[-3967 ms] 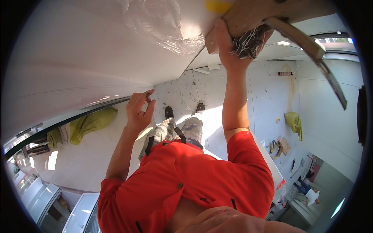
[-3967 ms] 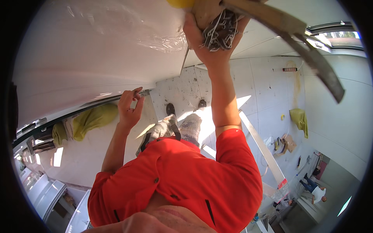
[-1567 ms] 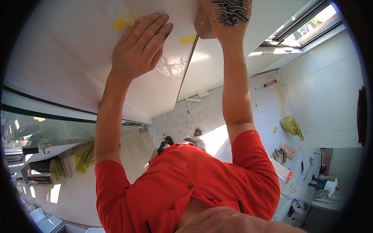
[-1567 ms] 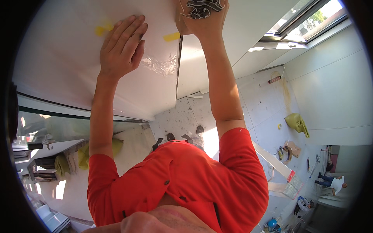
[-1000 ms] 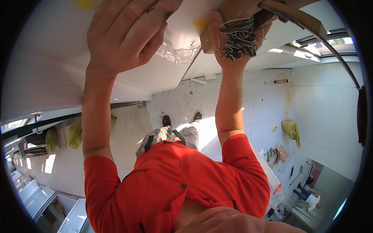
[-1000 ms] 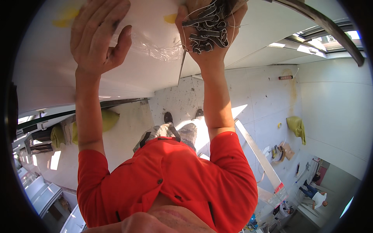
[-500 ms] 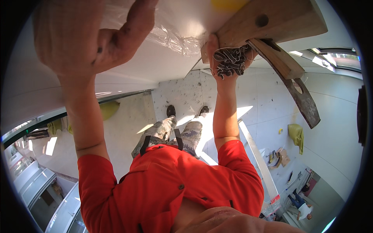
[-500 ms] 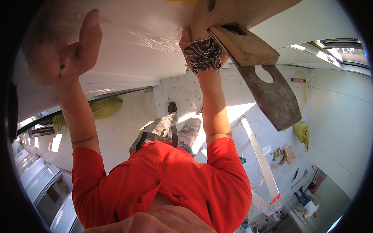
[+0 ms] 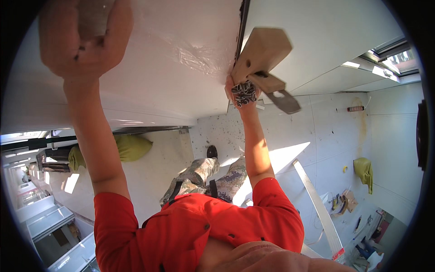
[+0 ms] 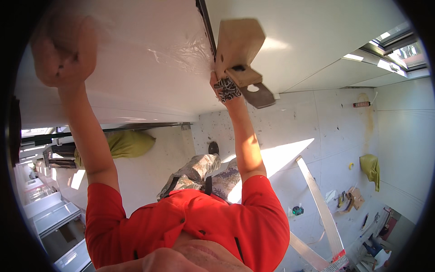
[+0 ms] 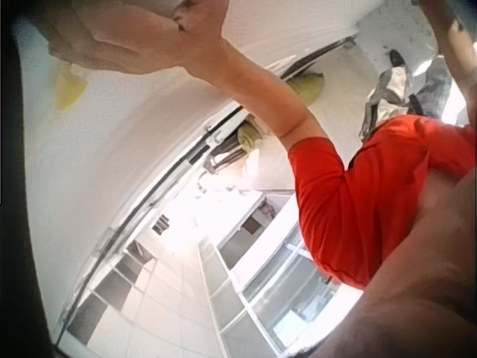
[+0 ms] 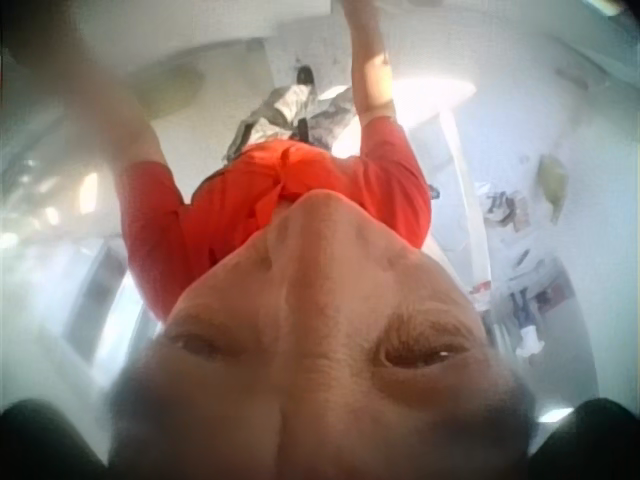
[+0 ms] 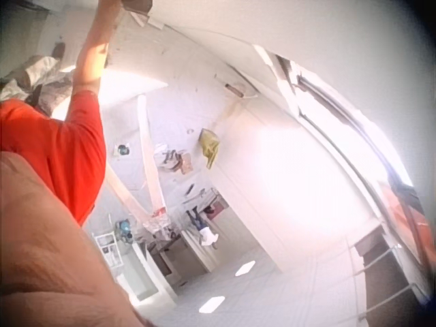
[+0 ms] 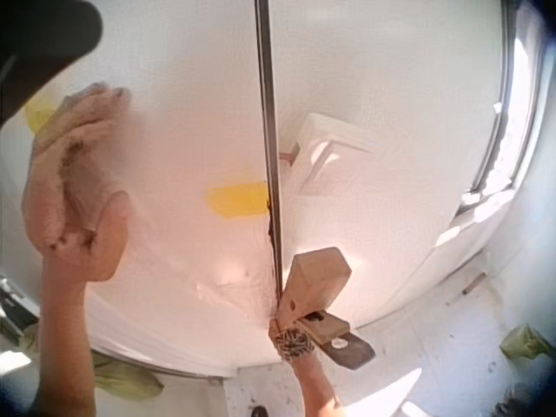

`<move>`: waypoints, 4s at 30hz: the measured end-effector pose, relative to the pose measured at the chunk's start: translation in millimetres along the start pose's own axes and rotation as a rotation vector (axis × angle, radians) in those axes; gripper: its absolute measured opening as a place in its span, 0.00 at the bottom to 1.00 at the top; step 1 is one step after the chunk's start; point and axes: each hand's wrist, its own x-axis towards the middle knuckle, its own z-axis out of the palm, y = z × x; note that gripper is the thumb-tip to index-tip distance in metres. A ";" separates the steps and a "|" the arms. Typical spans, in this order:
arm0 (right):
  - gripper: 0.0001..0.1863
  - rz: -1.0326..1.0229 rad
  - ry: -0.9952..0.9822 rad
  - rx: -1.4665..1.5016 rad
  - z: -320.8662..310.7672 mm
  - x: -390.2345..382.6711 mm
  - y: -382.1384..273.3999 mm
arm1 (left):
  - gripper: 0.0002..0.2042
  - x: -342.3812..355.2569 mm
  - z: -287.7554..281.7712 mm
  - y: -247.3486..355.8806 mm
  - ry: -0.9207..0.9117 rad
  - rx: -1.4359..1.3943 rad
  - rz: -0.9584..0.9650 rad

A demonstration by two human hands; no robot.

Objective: The person scrapes residue from a white wall panel, wipes the surface, and measures the window frame area. They then apply adhesive foam in a grid pattern to the back of a panel and press it into place on the wall. The person also handles a caulking gun and a spray can during the process.

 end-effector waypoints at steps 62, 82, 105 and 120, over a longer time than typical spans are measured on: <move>0.25 1.247 0.274 0.772 -440.9 -144.8 117.8 | 0.64 55.1 133.8 283.2 0.003 0.337 -1.467; 0.23 1.108 0.280 0.900 -513.8 -126.7 169.3 | 0.56 126.9 118.4 257.4 0.122 0.199 -1.619; 0.40 0.707 0.237 1.303 -608.7 -7.3 122.8 | 0.55 222.0 67.4 112.9 0.059 0.347 -1.508; 0.57 0.266 0.067 2.072 -702.0 71.0 190.2 | 0.41 473.4 227.2 462.8 -0.304 -1.670 -0.867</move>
